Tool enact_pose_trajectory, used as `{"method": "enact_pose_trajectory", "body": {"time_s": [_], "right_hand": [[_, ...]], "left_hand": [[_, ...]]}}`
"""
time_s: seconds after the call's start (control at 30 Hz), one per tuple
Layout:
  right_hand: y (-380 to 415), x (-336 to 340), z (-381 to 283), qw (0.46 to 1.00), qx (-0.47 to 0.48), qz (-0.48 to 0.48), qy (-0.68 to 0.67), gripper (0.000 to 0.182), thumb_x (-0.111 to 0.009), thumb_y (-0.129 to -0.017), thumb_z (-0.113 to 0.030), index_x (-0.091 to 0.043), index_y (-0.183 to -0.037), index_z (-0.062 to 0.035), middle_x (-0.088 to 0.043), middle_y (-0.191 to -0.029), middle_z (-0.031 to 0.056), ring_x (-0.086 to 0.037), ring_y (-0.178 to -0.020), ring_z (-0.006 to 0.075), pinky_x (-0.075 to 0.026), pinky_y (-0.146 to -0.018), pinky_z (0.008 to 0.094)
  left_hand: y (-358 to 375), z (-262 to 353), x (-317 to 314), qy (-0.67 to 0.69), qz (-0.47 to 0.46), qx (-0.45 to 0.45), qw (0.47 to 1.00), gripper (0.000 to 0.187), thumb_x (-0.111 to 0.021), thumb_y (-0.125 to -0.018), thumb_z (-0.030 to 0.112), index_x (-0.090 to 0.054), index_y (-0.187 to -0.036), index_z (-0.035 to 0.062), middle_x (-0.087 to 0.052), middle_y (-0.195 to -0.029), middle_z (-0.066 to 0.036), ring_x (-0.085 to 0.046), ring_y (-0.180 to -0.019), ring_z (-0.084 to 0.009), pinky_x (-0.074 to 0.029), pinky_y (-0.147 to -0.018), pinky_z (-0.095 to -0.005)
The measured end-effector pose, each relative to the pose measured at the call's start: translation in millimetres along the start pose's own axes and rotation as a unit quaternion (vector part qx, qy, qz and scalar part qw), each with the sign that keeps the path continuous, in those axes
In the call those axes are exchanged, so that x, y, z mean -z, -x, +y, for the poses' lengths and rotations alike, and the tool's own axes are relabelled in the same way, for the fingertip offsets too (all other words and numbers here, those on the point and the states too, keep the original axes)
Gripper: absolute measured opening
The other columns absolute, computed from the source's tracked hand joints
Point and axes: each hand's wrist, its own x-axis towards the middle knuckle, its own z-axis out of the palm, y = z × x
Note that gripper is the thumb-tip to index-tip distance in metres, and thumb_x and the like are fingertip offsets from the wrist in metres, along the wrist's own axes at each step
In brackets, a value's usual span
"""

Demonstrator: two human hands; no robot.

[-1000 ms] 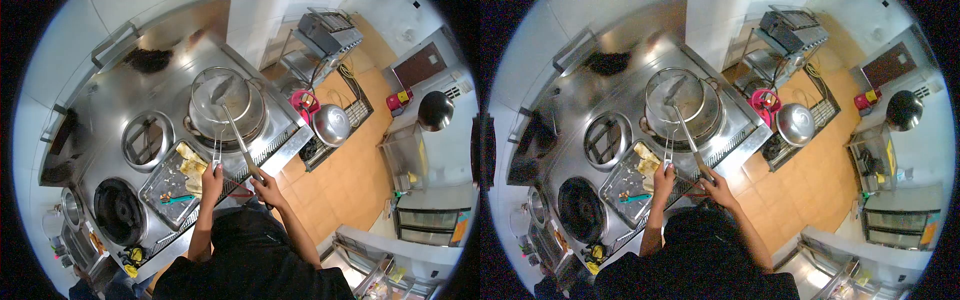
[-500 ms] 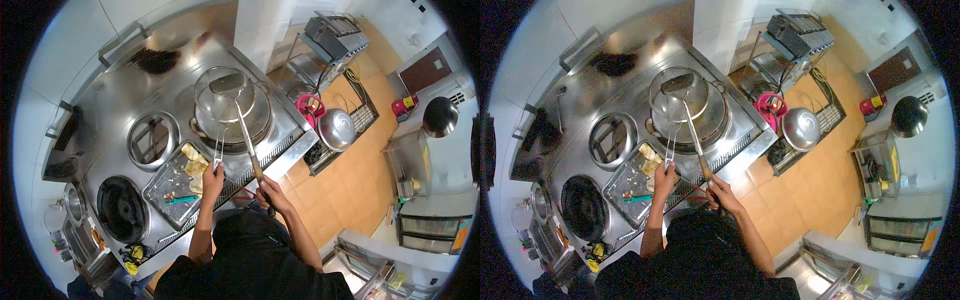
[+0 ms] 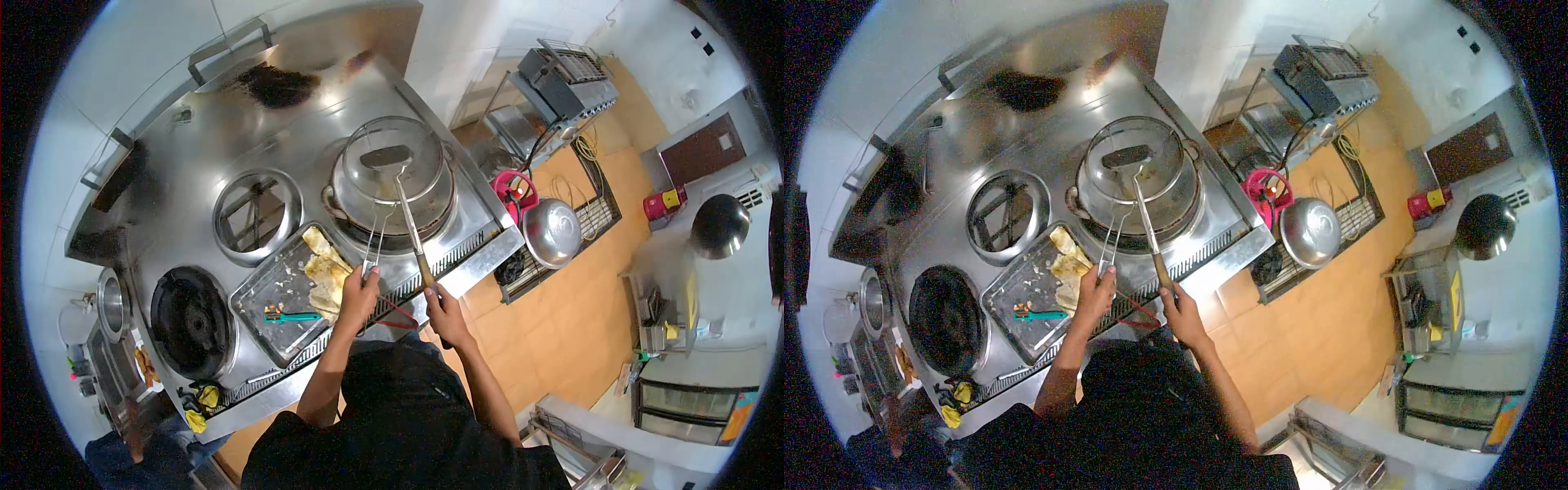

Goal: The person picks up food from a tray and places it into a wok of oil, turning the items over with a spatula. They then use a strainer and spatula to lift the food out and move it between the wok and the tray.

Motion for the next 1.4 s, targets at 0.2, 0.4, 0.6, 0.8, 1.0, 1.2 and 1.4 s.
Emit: {"method": "enact_pose_trajectory", "body": {"time_s": [0.2,0.4,0.6,0.8,1.0,1.2,1.4], "right_hand": [[-0.5,-3.3,6.9,1.0,-0.002,0.003,-0.005,0.035,-0.05,-0.099,-0.032,-0.055,-0.112,0.0011,-0.047,-0.061,-0.0007,-0.043,-0.054,0.0081,-0.037,-0.05,0.0264],[-1.8,-11.5,16.6,0.998,0.053,0.037,-0.026,0.032,-0.046,-0.1,-0.032,-0.057,-0.105,-0.0016,-0.042,-0.059,-0.0029,-0.039,-0.05,0.0065,-0.033,-0.045,0.0243],[-5.1,-11.4,23.2,0.999,0.033,0.017,-0.017,0.033,-0.044,-0.101,-0.033,-0.055,-0.105,-0.0022,-0.042,-0.055,-0.0027,-0.038,-0.042,0.006,-0.032,-0.039,0.0239],[-2.8,-16.5,27.9,1.0,0.012,0.022,0.0,0.033,-0.043,-0.101,-0.032,-0.055,-0.1,-0.0017,-0.046,-0.057,0.0008,-0.043,-0.048,0.0095,-0.036,-0.045,0.0272],[-3.4,-17.4,36.9,1.0,0.011,0.018,0.022,0.041,-0.044,-0.1,-0.037,-0.057,-0.108,0.0006,-0.054,-0.064,0.0079,-0.051,-0.057,0.0157,-0.042,-0.055,0.0328],[3.8,-17.6,16.0,0.999,0.013,0.024,-0.037,0.031,-0.042,-0.101,-0.032,-0.053,-0.095,-0.0033,-0.044,-0.057,-0.0008,-0.041,-0.044,0.008,-0.035,-0.04,0.0258],[3.9,-14.0,19.3,0.997,0.042,0.051,0.051,0.033,-0.042,-0.101,-0.034,-0.053,-0.095,-0.0041,-0.044,-0.057,-0.0006,-0.041,-0.044,0.0078,-0.034,-0.04,0.0258]], "left_hand": [[-2.9,-9.9,-0.7,-0.129,0.051,-0.163,0.977,0.031,-0.056,-0.094,0.026,-0.059,-0.098,-0.0046,-0.055,-0.064,-0.01,-0.05,-0.058,-0.0183,-0.041,-0.057,-0.0342],[-8.0,-24.0,1.8,-0.235,0.083,-0.171,0.953,0.041,-0.056,-0.093,0.029,-0.057,-0.109,-0.0092,-0.064,-0.093,-0.03,-0.061,-0.091,-0.0447,-0.047,-0.078,-0.0433],[-11.9,-27.9,-2.7,-0.198,0.081,-0.229,0.95,0.027,-0.054,-0.095,0.024,-0.057,-0.094,-0.003,-0.06,-0.071,-0.012,-0.057,-0.062,-0.0219,-0.046,-0.062,-0.0355],[-16.0,-28.2,3.2,-0.159,0.05,-0.184,0.969,0.024,-0.054,-0.096,0.024,-0.057,-0.097,-0.0005,-0.056,-0.071,-0.003,-0.052,-0.06,-0.0119,-0.044,-0.057,-0.0291],[-10.6,-21.3,5.2,-0.123,0.038,-0.157,0.979,0.026,-0.055,-0.094,0.021,-0.059,-0.099,-0.0042,-0.065,-0.082,-0.016,-0.061,-0.073,-0.0259,-0.047,-0.069,-0.0357],[-9.9,-22.9,6.1,-0.116,0.048,-0.154,0.98,0.024,-0.056,-0.094,0.02,-0.059,-0.097,-0.0034,-0.06,-0.074,-0.011,-0.055,-0.067,-0.018,-0.045,-0.065,-0.0328],[-2.0,-12.9,7.6,-0.15,0.065,-0.203,0.965,0.025,-0.055,-0.094,0.021,-0.059,-0.099,-0.0033,-0.064,-0.079,-0.016,-0.06,-0.071,-0.0232,-0.046,-0.068,-0.0342]]}}
